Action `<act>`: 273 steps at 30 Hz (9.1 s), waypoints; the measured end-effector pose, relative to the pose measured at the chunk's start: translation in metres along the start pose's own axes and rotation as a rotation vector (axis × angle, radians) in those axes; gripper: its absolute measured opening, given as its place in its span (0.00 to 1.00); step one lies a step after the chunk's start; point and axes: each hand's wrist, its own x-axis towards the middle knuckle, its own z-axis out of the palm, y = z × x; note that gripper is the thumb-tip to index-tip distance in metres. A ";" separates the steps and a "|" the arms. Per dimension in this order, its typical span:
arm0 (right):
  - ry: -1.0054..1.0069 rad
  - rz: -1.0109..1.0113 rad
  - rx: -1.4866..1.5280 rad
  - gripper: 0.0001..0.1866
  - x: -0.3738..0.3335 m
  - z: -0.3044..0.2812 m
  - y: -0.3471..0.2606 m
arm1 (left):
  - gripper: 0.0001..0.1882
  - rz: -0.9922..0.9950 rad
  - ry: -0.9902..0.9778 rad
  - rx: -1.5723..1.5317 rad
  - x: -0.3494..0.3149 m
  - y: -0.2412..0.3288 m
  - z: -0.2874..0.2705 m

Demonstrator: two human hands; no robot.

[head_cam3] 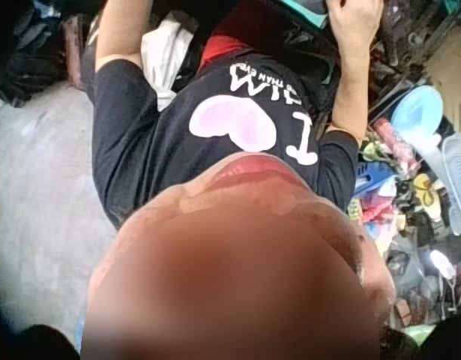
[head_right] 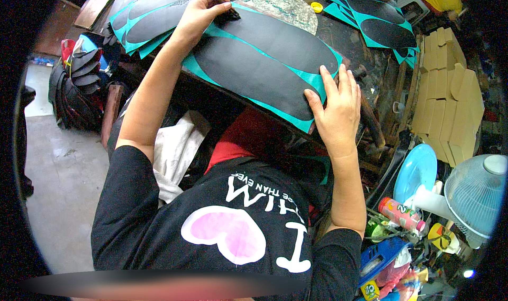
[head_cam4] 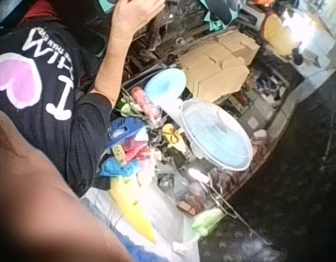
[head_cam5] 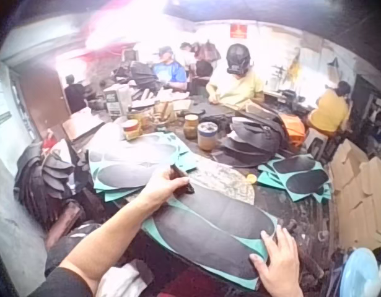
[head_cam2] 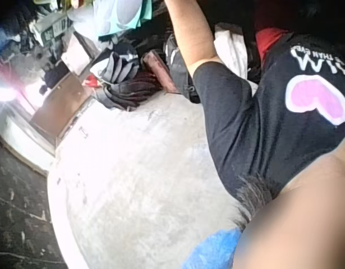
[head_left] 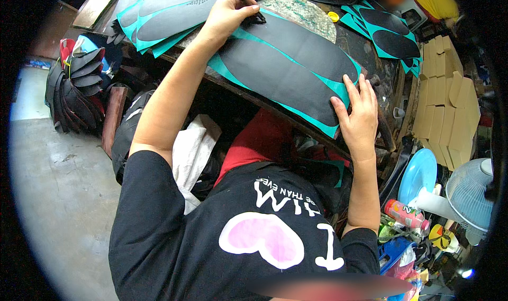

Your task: The person repeatedly hammers black shoe insoles with a hammer on a workbench. They pick up each insole, position it on a reddish block, strike it several times, then set it aside and repeat with the next insole.

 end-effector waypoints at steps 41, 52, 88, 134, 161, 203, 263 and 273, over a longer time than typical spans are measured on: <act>0.137 0.219 0.310 0.21 0.079 -0.006 -0.006 | 0.09 -0.029 0.300 0.082 -0.004 0.008 0.072; 0.594 -0.102 0.676 0.19 0.084 -0.051 -0.034 | 0.09 0.373 0.227 0.605 -0.007 0.014 0.080; 0.515 -0.127 0.413 0.19 0.073 -0.038 -0.024 | 0.07 0.543 0.092 0.705 -0.006 0.020 0.103; -0.013 0.478 0.134 0.27 0.039 -0.004 0.032 | 0.12 -0.233 -0.675 -0.607 0.008 0.021 0.097; 0.008 0.373 0.016 0.24 0.043 -0.014 0.025 | 0.10 0.204 0.184 0.346 0.008 0.005 0.072; 0.530 -0.141 0.469 0.20 0.107 -0.050 -0.045 | 0.09 0.518 0.222 0.778 -0.005 0.015 0.088; 0.182 0.280 0.485 0.24 0.067 -0.031 0.012 | 0.08 0.023 0.137 0.006 0.006 0.011 0.104; 0.492 -0.147 0.326 0.19 0.080 -0.053 -0.031 | 0.09 0.547 0.023 0.700 -0.002 0.017 0.117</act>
